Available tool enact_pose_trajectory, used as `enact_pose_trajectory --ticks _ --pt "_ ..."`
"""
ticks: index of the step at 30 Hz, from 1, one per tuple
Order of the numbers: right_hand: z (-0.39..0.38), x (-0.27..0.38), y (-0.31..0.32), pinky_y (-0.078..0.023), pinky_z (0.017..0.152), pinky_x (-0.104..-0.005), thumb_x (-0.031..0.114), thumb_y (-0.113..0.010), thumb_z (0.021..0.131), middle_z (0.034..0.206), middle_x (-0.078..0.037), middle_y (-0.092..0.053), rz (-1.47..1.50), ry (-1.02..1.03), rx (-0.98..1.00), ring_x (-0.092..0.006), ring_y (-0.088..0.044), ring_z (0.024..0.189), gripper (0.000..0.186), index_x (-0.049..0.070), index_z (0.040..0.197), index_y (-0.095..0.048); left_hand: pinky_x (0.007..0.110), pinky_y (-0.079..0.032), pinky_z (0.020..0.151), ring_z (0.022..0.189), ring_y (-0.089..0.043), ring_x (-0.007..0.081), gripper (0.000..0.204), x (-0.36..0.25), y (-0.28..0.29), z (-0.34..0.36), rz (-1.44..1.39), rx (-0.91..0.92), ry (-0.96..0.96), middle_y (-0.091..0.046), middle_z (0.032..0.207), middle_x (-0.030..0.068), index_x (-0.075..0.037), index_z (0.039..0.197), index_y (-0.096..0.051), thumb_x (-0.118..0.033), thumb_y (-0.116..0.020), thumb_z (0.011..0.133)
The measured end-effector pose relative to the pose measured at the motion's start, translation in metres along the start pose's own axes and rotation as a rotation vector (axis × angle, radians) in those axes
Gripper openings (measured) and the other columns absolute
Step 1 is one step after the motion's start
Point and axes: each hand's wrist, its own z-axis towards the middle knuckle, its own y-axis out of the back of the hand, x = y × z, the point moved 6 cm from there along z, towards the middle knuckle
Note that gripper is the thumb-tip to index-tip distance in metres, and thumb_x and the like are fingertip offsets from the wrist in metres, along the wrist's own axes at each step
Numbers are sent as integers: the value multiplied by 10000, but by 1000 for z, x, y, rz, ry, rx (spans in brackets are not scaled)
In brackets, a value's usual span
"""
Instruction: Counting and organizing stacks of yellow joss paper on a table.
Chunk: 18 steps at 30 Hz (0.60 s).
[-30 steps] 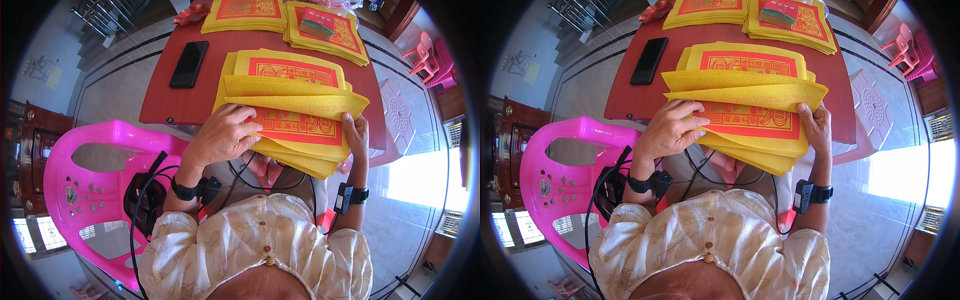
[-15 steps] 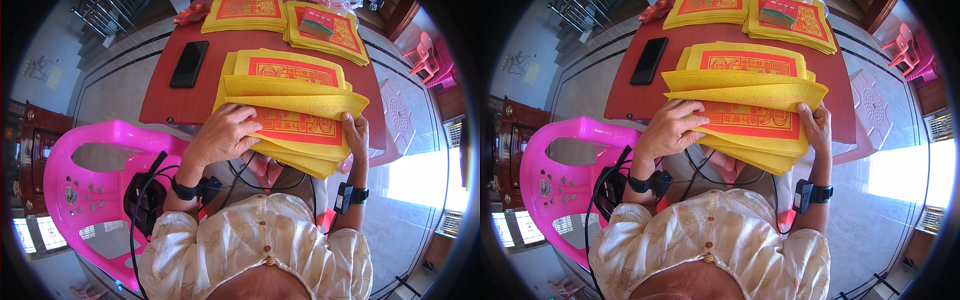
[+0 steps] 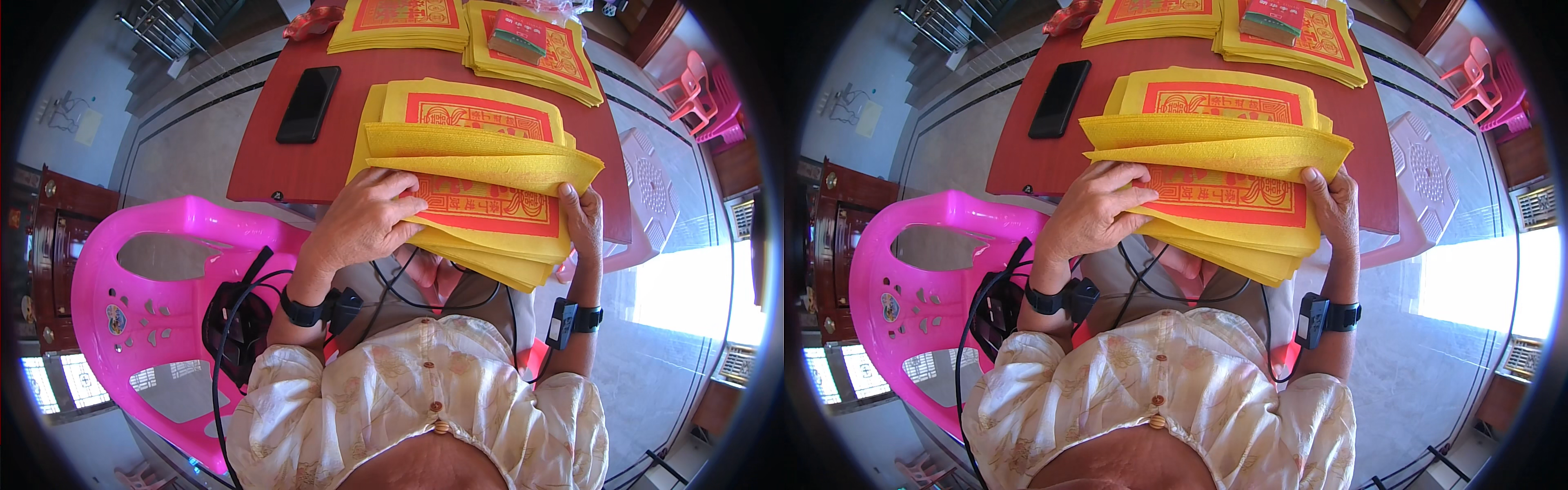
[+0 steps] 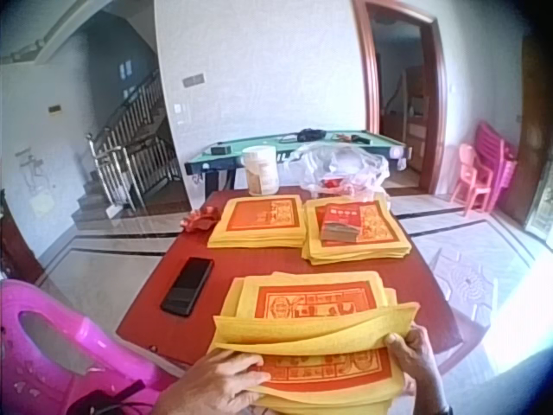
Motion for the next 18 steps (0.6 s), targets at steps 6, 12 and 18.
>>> enact_pose_trajectory --ticks 6,12,18 --pt "0 -1 -1 -471 698 -238 293 -588 880 892 -30 -580 -2 1 2 -77 -545 796 353 -54 940 -595 374 -441 829 938 -537 277 229 0 0 0 -5 -2 11 -578 968 110 -38 879 -665 -150 -689 681" --pt "1 -6 3 -463 703 -229 304 -572 887 879 -34 -628 -50 10 -11 -63 -549 774 339 -16 995 -583 372 -443 830 940 -537 275 233 1 -1 0 8 -7 5 -579 968 106 -41 882 -666 -147 -692 676" --pt "1 -7 3 -467 702 -230 309 -575 885 875 -37 -630 -54 14 -10 -64 -552 770 344 -18 992 -583 370 -442 828 935 -538 272 231 1 -1 0 6 -14 3 -577 955 99 -42 879 -665 -145 -693 674"
